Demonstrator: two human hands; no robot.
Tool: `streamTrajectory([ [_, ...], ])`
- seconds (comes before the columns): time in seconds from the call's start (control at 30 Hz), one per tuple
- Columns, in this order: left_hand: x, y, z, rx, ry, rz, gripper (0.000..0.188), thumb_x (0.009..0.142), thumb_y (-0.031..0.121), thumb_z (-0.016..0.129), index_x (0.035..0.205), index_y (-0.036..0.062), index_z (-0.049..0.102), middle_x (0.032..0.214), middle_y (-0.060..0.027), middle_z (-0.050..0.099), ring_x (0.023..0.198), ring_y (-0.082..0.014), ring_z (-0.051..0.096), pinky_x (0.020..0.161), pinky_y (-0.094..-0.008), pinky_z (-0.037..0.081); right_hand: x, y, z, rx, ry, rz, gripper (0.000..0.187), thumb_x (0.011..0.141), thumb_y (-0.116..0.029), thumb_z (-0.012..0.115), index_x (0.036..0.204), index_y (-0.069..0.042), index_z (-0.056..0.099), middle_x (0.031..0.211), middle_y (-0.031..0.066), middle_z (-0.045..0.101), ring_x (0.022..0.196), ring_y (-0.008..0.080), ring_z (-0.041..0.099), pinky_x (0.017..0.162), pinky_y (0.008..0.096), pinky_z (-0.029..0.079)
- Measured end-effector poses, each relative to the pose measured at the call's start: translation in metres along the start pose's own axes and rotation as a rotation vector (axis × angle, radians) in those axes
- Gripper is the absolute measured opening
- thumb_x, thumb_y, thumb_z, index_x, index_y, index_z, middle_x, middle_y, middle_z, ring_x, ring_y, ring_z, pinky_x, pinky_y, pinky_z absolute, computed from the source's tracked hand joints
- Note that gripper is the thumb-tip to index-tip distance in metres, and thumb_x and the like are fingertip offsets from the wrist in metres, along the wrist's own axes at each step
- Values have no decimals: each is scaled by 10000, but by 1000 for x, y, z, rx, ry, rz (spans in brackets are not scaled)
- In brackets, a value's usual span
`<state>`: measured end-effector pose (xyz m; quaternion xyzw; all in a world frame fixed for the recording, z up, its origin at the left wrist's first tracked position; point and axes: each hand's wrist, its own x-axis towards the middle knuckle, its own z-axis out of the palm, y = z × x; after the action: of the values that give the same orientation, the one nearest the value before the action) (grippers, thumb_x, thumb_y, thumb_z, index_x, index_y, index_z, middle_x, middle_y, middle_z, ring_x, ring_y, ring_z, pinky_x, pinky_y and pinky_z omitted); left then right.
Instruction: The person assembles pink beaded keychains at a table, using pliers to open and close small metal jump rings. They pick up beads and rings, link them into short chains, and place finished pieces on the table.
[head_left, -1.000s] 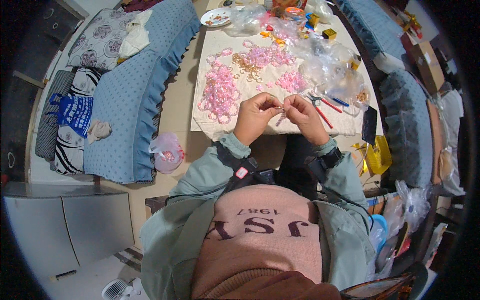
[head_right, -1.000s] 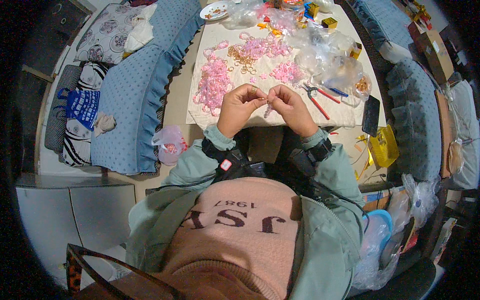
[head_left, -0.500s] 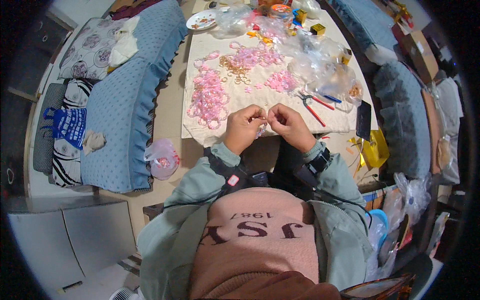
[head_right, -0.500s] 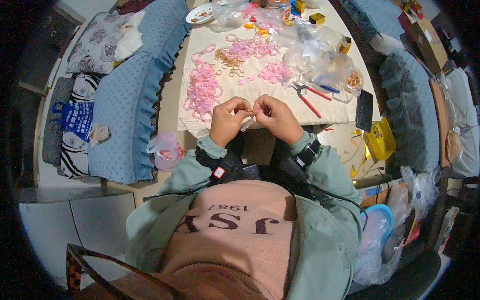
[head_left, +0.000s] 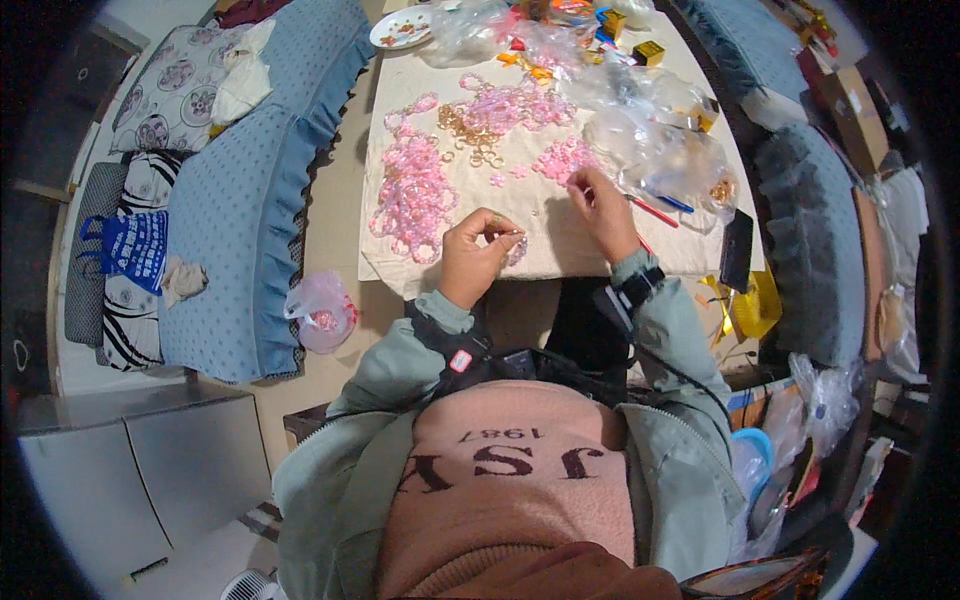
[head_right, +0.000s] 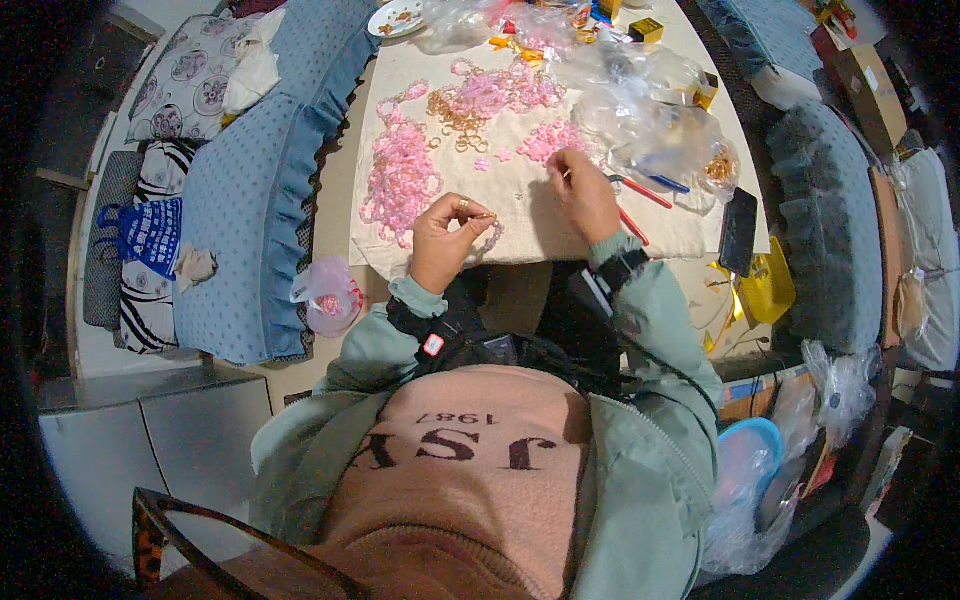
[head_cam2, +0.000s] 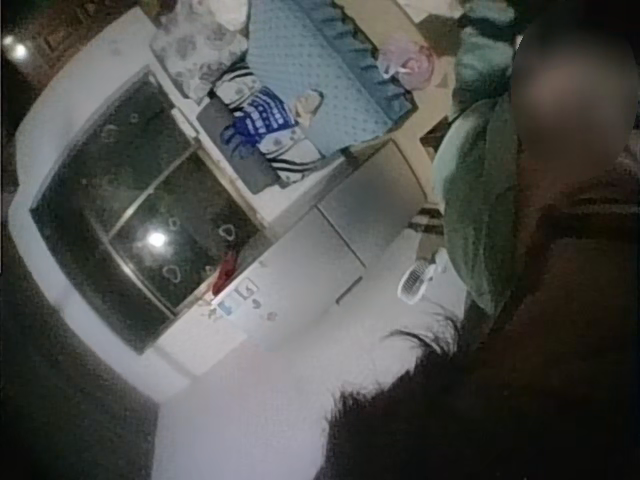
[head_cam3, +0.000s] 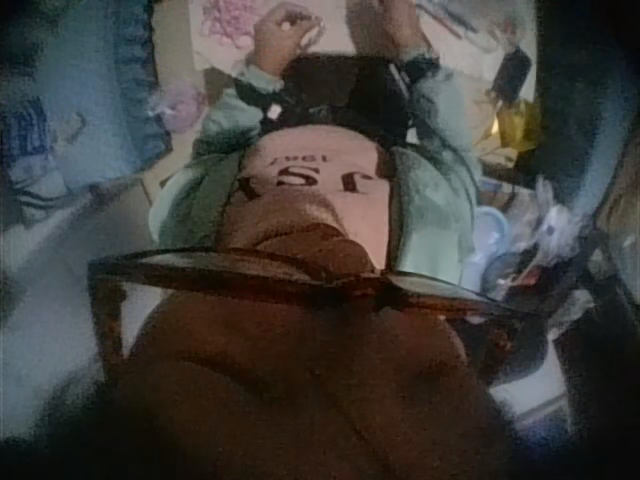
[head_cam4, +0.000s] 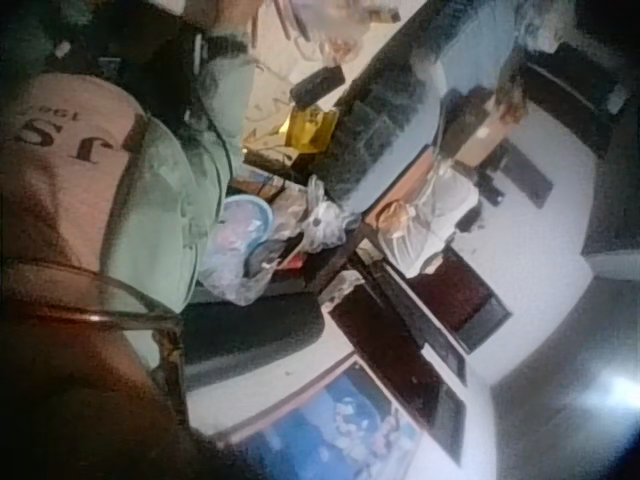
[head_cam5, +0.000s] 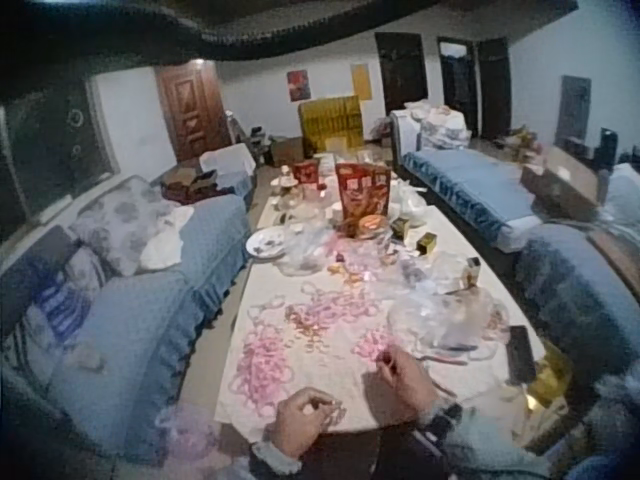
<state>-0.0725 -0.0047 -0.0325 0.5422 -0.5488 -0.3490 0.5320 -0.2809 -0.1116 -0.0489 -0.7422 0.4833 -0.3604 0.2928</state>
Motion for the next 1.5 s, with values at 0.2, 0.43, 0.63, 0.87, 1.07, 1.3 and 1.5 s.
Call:
streamTrajectory([
  [0.2,5,-6,-2,-6,61,27,83,821,22,772,874,24,707,800,-10,699,703,-68,561,650,-245,470,24,17,18,-439,103,-124,215,888,-193,676,1048,-63,615,984,141,624,926,346,635,738,457,527],
  [0.43,9,-15,-5,21,81,-45,95,835,0,774,882,34,698,845,-12,693,767,-70,587,702,-237,477,20,16,22,-412,123,-213,189,888,-211,676,1006,-78,612,955,132,627,906,361,631,725,467,515],
  [0.63,9,-12,-8,-122,95,-46,103,833,35,782,887,21,696,822,-4,694,725,-54,569,675,-235,479,-3,10,12,-590,-109,-366,120,876,-149,664,984,-110,629,912,100,636,872,311,650,711,431,529],
  [0.87,8,0,-5,-197,93,-20,101,837,44,789,894,32,706,824,3,698,755,-47,597,690,-233,488,-20,13,5,-267,-116,-377,159,881,-136,678,1018,-74,625,978,115,642,885,331,645,724,404,534],
  [1.07,1,17,-7,108,129,136,95,793,12,786,862,55,736,809,-41,715,762,-130,649,717,-288,505,-22,18,11,-193,-96,-270,144,915,-156,668,991,-55,599,966,147,623,878,346,645,718,417,523],
  [1.3,-2,18,-9,173,113,207,94,828,27,787,897,56,730,869,-33,722,806,-108,636,734,-277,476,-25,12,10,286,-246,147,182,918,-155,724,1024,-52,617,846,83,671,768,204,655,677,305,517],
  [1.5,-5,23,-12,286,99,328,107,818,-19,764,891,48,725,870,-61,714,825,-170,657,770,-314,514,-33,-42,-16,1024,-457,412,168,957,-208,709,1056,-89,645,887,-26,661,761,41,582,703,189,472],
])
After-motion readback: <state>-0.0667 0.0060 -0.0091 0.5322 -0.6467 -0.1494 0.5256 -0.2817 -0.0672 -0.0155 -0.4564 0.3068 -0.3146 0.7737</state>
